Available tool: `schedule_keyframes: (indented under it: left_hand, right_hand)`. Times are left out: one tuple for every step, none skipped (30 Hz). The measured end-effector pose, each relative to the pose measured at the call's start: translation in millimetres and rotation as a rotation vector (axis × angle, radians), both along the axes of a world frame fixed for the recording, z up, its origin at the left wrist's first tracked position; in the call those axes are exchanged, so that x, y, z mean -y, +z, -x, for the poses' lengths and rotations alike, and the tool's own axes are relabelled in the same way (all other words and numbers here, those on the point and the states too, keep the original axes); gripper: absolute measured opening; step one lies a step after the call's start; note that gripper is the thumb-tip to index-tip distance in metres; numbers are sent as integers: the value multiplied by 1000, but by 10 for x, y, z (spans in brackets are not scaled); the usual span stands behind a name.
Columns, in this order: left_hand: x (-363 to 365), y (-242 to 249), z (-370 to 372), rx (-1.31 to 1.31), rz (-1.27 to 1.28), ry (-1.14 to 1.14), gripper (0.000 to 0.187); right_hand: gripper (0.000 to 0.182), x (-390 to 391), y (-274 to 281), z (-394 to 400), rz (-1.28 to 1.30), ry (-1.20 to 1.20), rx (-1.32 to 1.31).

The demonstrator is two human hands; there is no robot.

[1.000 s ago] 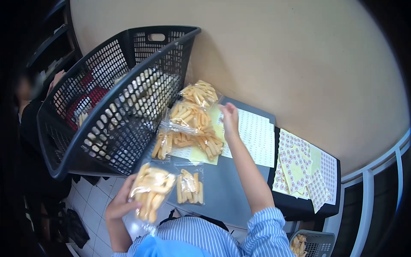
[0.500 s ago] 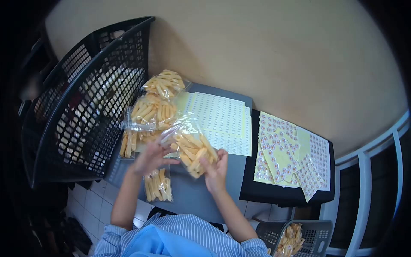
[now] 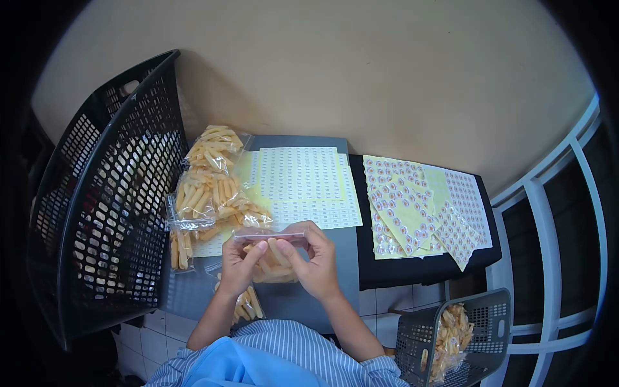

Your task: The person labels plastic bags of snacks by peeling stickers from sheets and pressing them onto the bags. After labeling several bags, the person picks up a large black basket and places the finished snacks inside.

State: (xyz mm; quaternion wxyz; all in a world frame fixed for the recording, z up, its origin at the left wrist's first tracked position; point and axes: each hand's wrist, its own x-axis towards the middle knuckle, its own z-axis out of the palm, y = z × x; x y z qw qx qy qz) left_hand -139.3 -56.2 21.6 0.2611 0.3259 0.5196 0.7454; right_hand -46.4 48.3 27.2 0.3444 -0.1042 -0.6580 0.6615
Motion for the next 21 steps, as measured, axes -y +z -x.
schedule_keyframes:
  left_hand:
    - [-9,10,14,-58,-8,14,15]
    - [-13,19,26,-115,-17,30,15]
    - [-8,26,30,-112,-16,29,15]
    - [1,29,32,-87,-5,39,16]
    - [6,31,32,-63,6,50,17]
    - [9,30,27,-60,6,49,17]
    - [13,26,16,-51,-2,71,19]
    - [15,28,8,-42,-9,93,21]
    - [15,33,2,-38,-9,93,21]
    - [20,39,-6,-66,-28,100,26]
    - [25,42,-16,-94,-47,107,31]
    - [20,45,-22,-90,-46,108,31]
    - [8,50,-24,-143,-120,133,37]
    - [1,57,-25,-196,-195,157,44]
    - [12,69,-19,-194,-194,159,44]
    - [34,82,-4,-216,-182,128,48]
    - [50,86,3,-239,-168,96,53]
    - [59,81,1,-239,-165,99,53]
    - [69,73,-7,-229,-159,105,53]
    - [79,64,-22,-219,-154,111,53]
    - [84,57,-21,-219,-150,112,53]
  right_hand:
    - [9,20,2,7,12,-39,10]
    - [9,30,5,11,11,-42,13]
    - [9,40,6,11,-21,-49,20]
    - [9,54,7,15,-53,-55,27]
    - [9,85,22,34,-52,-56,31]
    - [8,127,46,61,-17,-87,-15]
    - [8,151,57,78,17,-119,-61]
    - [8,147,47,79,17,-119,-57]
    - [8,134,31,74,-44,-126,-70]
    - [8,128,19,67,-104,-132,-83]
    - [8,132,18,57,-103,-132,-78]
    - [9,136,23,46,-121,-129,-89]
    - [9,141,31,35,-141,-126,-99]
    - [9,151,43,25,-141,-124,-96]
    - [10,161,57,15,-140,-120,-102]
    - [10,169,65,6,-140,-115,-108]
    - [10,177,66,-2,-137,-112,-107]
    - [10,187,61,-10,-151,-117,-98]
    - [10,199,52,-19,-164,-122,-88]
    - [10,216,37,-23,-159,-120,-87]
    - [11,235,17,-18,-157,-139,-94]
